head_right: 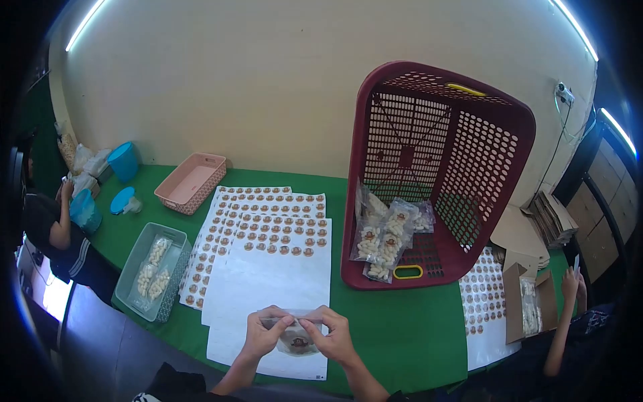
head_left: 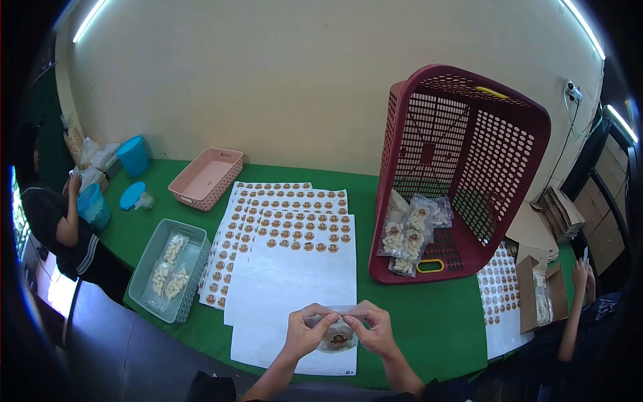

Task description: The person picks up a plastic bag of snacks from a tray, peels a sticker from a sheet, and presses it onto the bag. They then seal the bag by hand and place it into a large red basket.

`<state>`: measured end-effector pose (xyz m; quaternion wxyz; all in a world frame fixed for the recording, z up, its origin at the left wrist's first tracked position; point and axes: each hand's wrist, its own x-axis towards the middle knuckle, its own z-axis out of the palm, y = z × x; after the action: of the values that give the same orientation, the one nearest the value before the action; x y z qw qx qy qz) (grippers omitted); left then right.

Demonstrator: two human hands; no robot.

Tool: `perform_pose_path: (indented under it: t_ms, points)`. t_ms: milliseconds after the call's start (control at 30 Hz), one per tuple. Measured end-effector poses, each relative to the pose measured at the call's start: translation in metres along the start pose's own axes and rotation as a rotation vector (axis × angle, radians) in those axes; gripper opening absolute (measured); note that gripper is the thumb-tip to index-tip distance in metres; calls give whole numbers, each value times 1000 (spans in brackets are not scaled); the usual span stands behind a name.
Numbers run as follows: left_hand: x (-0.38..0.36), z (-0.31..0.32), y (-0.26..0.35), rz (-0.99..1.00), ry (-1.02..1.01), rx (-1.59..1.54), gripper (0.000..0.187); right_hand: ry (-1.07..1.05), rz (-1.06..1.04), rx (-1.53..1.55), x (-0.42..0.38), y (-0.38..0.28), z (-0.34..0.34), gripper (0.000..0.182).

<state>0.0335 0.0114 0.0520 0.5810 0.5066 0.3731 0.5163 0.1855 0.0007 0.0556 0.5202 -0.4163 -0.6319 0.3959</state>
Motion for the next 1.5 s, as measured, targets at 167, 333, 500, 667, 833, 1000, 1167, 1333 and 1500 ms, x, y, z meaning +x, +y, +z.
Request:
perform_pose_path:
  t_ms: [167, 333, 500, 667, 833, 1000, 1167, 1333, 1500]
  points:
    - [-4, 6, 2, 27, 12, 118, 11, 130, 71, 189, -2, 3, 7, 10]
    - [-5, 9, -2, 28, -9, 121, 11, 80, 0, 76, 2, 0, -2, 9]
    - [-2, 10, -1, 237, -113, 176, 16, 183, -13, -93, 2, -2, -4, 9]
    - [11, -9, -25, 69, -60, 220, 18, 130, -14, -74, 1, 0, 1, 11]
    - [11, -8, -9, 49, -79, 233, 19, 135, 4, -57, -3, 8, -3, 15]
    - [11, -11, -19, 39, -96, 80, 21, 192, 139, -10, -4, 11, -14, 17]
    - [15, -16, -31, 85, 75, 176, 21, 20, 12, -137, -4, -8, -4, 16]
    - [12, -5, -28, 132, 196, 227, 28, 258, 101, -88, -9, 12, 5, 17]
    - [3, -2, -23, 356, -69, 295, 67, 108, -28, -128, -9, 5, 8, 28]
